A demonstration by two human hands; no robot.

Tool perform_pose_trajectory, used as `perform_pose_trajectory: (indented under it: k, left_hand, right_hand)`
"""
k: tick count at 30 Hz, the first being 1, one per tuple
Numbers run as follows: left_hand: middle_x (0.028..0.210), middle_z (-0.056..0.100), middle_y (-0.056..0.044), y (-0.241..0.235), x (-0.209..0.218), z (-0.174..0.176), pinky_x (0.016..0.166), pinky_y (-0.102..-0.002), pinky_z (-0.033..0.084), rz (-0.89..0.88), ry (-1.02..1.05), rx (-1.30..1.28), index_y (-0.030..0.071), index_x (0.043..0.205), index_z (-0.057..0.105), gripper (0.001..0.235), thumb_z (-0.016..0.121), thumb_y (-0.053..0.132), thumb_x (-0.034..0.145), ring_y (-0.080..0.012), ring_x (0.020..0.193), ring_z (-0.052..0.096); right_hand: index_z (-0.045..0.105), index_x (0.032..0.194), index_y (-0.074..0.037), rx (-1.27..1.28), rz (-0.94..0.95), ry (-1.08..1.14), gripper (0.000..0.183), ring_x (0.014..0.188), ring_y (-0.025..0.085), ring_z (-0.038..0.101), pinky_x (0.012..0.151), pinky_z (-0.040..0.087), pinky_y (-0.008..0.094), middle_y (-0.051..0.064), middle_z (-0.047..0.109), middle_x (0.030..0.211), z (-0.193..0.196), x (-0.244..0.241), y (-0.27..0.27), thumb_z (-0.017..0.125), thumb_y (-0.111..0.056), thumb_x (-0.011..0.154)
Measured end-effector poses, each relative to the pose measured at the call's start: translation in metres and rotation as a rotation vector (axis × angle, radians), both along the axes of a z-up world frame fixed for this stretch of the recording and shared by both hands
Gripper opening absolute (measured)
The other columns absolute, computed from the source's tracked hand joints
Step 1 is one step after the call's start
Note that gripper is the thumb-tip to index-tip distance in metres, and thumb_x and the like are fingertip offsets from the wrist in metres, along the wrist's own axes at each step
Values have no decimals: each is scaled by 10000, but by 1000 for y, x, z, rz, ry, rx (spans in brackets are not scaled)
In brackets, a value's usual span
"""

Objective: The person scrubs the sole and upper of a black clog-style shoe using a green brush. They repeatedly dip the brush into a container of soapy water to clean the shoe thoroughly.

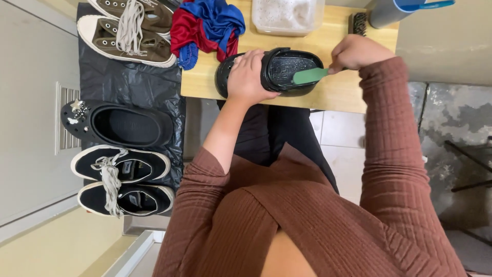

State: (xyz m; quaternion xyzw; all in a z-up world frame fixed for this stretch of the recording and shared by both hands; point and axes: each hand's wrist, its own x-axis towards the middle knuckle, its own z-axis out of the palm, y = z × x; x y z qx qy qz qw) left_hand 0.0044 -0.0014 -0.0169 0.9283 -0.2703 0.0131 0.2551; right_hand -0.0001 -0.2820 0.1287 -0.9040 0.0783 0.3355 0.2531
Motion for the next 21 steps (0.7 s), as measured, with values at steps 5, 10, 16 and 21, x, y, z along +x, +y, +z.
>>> perform_pose_trajectory:
  k: [5, 10, 16, 21]
  left_hand:
    - [1431, 562, -110, -3, 1, -6, 1197, -450, 314, -5, -41, -22, 44, 1419, 465, 1146, 965, 644, 580, -298, 1395, 481]
    - [1419, 569, -111, 0, -1, -1, 1194, -446, 322, 2, -40, -24, 31, 1404, 474, 1115, 954, 635, 599, -297, 1390, 485]
    - [1432, 552, -94, -1, 0, 1, 1199, -451, 310, -19, -11, -28, 66, 1411, 470, 1110, 979, 620, 594, -290, 1396, 472]
    - [1414, 564, -102, 0, -1, 0, 1186, -453, 321, 3, -3, -19, 48, 1401, 475, 1098, 954, 629, 601, -297, 1390, 478]
  right_hand:
    - [746, 799, -108, -43, 121, -96, 124, 770, 265, 608, 765, 495, 435, 81, 679, 775, -56, 5, 59, 669, -193, 844]
    - [699, 728, -87, -18, 261, -124, 188, 716, 230, 567, 720, 482, 402, 44, 613, 700, -46, 4, 43, 697, -200, 878]
    - [498, 590, -55, -180, 35, -53, 355, 726, 266, 520, 730, 479, 451, 86, 511, 661, -24, 4, 33, 722, -143, 852]
    - [688, 702, -123, -116, 250, -228, 279, 648, 204, 527, 623, 470, 352, 18, 574, 647, -65, 1, 68, 648, -293, 920]
